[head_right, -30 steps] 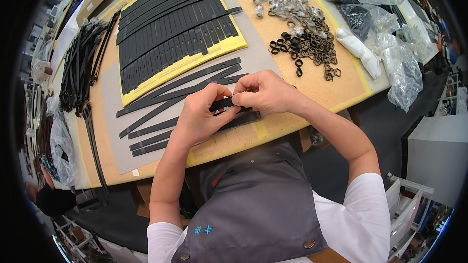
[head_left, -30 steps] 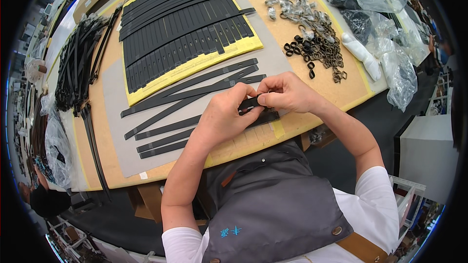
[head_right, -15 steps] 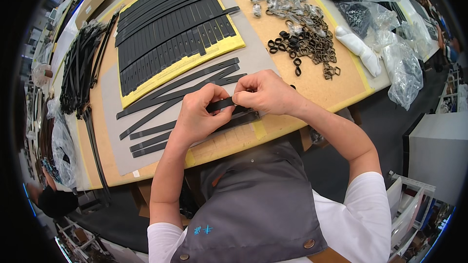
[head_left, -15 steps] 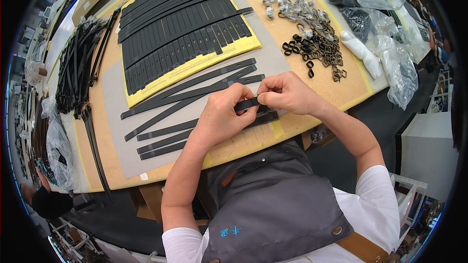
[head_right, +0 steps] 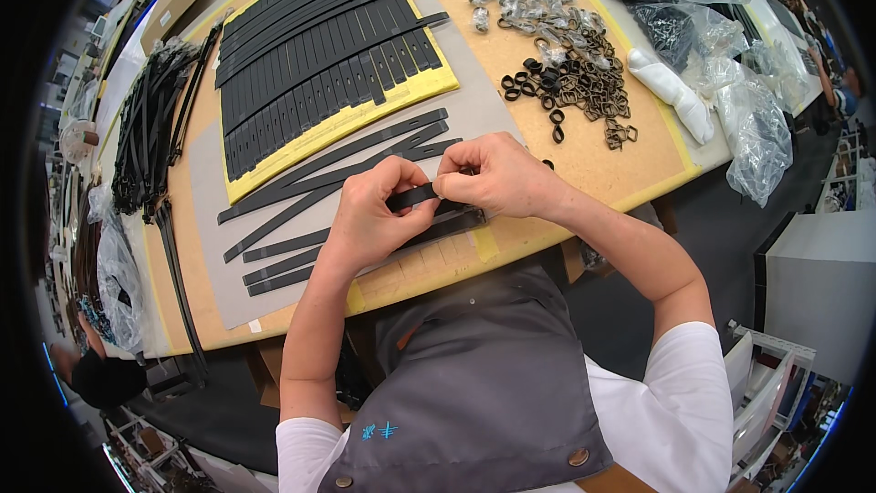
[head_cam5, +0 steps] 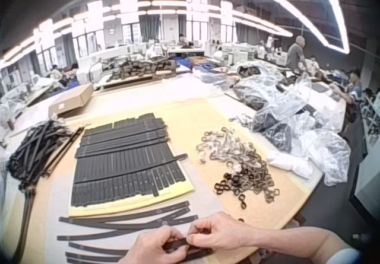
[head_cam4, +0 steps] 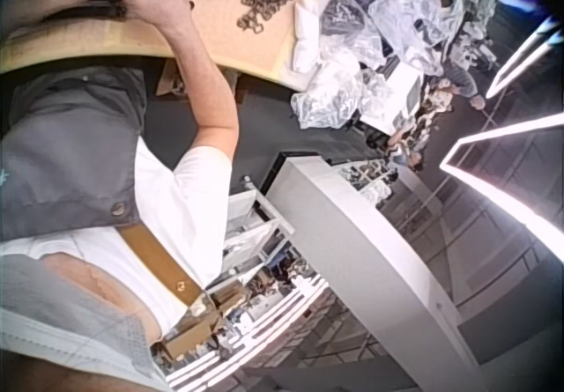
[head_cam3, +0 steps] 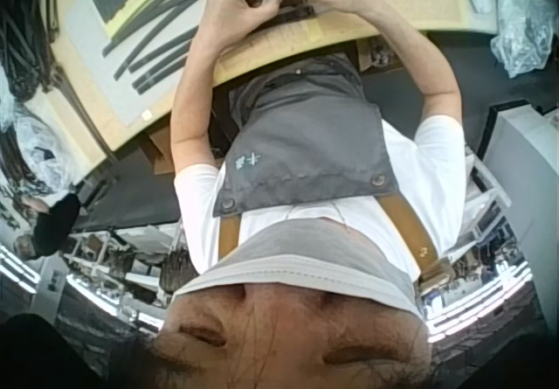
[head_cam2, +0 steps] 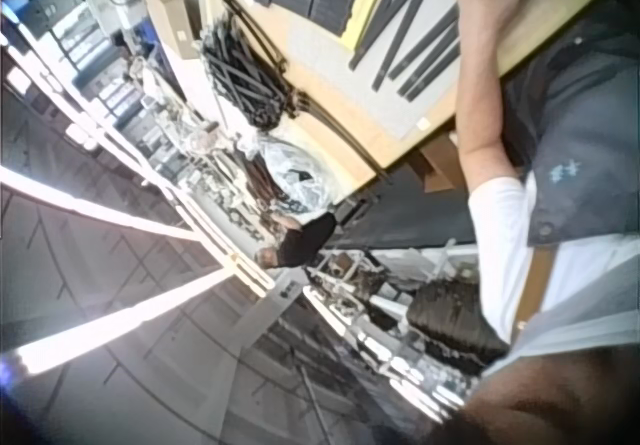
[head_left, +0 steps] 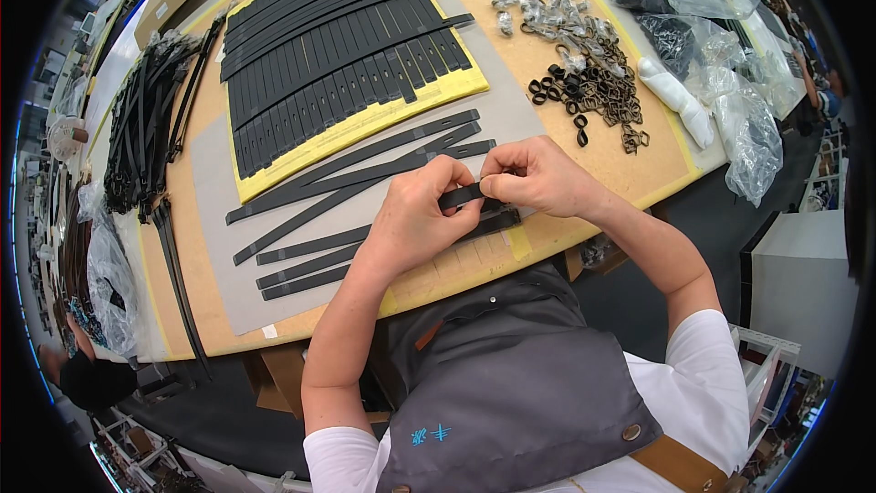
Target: The person assembles small black bags by attaching metal clasps to the ends of black fabric strips. They retrieve a bag of white cotton rolls from a box, place them on the table, and then proceed to attach the clasps to the fabric strips one by one.
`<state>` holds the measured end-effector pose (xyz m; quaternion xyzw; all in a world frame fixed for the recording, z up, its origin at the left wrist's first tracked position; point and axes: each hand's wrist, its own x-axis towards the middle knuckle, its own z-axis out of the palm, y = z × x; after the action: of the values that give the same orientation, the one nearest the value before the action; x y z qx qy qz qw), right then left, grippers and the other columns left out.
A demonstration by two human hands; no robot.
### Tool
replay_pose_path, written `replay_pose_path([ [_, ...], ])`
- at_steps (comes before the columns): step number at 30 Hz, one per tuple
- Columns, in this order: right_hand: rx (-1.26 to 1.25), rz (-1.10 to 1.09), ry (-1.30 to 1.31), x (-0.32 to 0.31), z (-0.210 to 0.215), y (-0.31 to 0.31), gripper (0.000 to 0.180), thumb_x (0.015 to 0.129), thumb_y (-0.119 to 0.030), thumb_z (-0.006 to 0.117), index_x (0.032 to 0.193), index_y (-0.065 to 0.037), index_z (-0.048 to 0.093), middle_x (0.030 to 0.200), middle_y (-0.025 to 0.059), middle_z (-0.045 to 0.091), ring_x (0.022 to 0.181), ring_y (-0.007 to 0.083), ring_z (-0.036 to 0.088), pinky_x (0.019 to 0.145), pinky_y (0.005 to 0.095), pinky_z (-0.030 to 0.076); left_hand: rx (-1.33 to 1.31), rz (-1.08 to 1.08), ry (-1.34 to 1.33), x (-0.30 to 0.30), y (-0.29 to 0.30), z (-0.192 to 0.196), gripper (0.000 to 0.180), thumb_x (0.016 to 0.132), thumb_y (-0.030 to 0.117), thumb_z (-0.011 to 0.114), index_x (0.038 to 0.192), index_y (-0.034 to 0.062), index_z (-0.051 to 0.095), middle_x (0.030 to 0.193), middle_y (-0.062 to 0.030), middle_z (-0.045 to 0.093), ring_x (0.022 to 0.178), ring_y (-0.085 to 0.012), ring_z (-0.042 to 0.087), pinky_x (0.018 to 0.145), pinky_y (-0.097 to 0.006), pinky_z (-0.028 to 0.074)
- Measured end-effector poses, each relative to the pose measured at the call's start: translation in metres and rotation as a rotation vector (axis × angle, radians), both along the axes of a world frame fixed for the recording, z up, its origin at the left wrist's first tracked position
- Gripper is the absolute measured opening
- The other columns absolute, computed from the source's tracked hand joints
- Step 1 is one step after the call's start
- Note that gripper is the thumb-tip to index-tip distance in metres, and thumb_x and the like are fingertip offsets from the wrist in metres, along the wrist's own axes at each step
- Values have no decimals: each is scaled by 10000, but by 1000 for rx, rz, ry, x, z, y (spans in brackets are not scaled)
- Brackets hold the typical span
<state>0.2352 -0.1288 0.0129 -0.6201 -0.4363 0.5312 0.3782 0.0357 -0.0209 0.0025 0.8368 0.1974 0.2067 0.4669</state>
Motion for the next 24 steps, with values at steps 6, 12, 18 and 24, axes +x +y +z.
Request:
replay_pose_path([
  [6,23,-5,-30,-2,0,0,154,937,-134,695,900,11,732,769,-49,649,683,17,511,588,233,401,6,10,-10,0,-1,-1,231,784,33,821,948,14,659,724,-27,654,608,-61,571,571,-237,474],
  [12,37,5,-58,-2,0,1,154,937,-139,702,892,6,726,760,-54,641,682,20,507,588,236,398,57,10,-25,1,-1,-3,237,780,33,823,948,12,657,740,-38,643,613,-76,573,573,-250,494],
  [18,39,4,-81,-2,2,1,148,930,-141,715,877,-3,715,749,-60,629,674,19,489,579,239,380,75,7,-29,0,0,-5,252,785,34,827,971,14,658,753,-47,637,626,-83,576,568,-249,501],
  [24,57,-13,-60,-3,4,0,139,932,-138,722,880,-9,713,749,-65,620,673,13,483,577,235,372,58,-1,-57,-1,-2,0,267,794,37,834,1004,12,672,772,-33,659,642,-80,586,559,-245,503],
])
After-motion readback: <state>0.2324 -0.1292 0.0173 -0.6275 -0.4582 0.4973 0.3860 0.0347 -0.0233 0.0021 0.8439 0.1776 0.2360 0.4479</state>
